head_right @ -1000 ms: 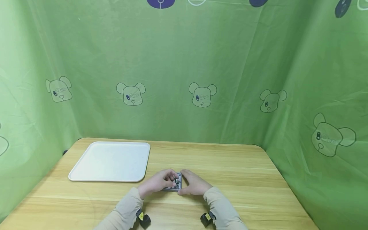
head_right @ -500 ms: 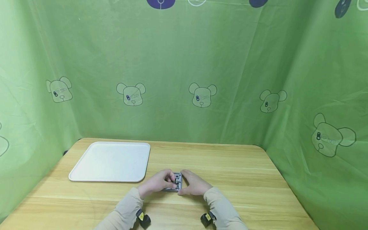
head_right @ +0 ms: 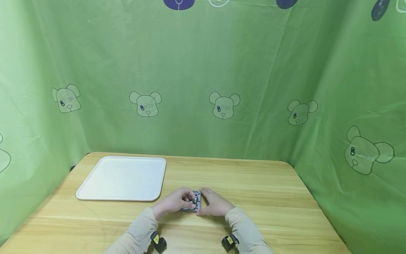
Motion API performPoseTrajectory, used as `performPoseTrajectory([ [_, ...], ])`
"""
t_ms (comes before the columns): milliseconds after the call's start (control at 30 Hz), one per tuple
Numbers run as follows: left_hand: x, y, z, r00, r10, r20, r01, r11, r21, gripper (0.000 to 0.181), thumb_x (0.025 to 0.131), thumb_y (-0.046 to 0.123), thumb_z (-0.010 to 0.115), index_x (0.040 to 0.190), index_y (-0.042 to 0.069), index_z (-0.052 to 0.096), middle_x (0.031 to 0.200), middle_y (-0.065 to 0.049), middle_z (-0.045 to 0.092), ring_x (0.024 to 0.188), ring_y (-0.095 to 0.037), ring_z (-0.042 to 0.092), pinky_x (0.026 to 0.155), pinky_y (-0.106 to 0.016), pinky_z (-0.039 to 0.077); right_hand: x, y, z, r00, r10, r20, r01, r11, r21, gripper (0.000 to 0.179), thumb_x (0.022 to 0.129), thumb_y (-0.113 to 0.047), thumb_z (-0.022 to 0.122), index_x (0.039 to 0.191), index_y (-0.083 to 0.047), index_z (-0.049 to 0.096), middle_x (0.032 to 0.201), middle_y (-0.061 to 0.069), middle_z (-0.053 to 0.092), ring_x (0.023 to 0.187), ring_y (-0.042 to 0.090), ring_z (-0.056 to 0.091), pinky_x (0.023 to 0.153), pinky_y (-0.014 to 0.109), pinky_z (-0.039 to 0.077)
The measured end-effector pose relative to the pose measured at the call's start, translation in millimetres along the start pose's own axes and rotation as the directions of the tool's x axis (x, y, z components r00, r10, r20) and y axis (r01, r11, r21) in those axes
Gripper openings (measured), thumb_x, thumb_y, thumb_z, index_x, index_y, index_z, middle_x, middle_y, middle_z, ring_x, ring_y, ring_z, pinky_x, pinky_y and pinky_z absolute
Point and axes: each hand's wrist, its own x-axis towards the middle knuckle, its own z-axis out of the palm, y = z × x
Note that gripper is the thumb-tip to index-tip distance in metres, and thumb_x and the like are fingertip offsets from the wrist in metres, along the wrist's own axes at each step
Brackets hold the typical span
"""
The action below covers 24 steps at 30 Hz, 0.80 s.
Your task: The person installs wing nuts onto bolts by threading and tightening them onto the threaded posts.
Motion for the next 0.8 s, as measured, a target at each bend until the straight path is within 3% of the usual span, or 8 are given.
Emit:
performPoseTrajectory([
  [400,3.1,-2.3,-0.7,0.999,0.044,0.028,-0.045,0.998,0.052,0.011,0.086,0.004,0.067,0.097,0.004,0.067,0.090,-0.007,0.066,0.080,-0.009,0.055,0.072,-0.021,0.045,0.8,0.9,0.6,1.000,0.011,0.000,-0.011,1.000,-0.001,0.100,0.074,-0.043,0.080,0.149,0.001,0.031,0.155,0.025,0.030,0.142,0.045,0.031,0.113,0.062,0.024],
  [800,2.2,-1.0,-1.2,0.999,0.030,0.042,-0.032,0.999,0.044,0.015,0.088,0.003,0.065,0.102,0.006,0.069,0.092,-0.007,0.066,0.082,-0.012,0.056,0.074,-0.023,0.045,1.8,1.1,0.8,1.000,0.001,-0.005,-0.001,1.000,0.013,0.100,0.074,-0.042,0.080,0.148,0.003,0.031,0.154,0.025,0.031,0.141,0.046,0.032,0.114,0.062,0.024],
])
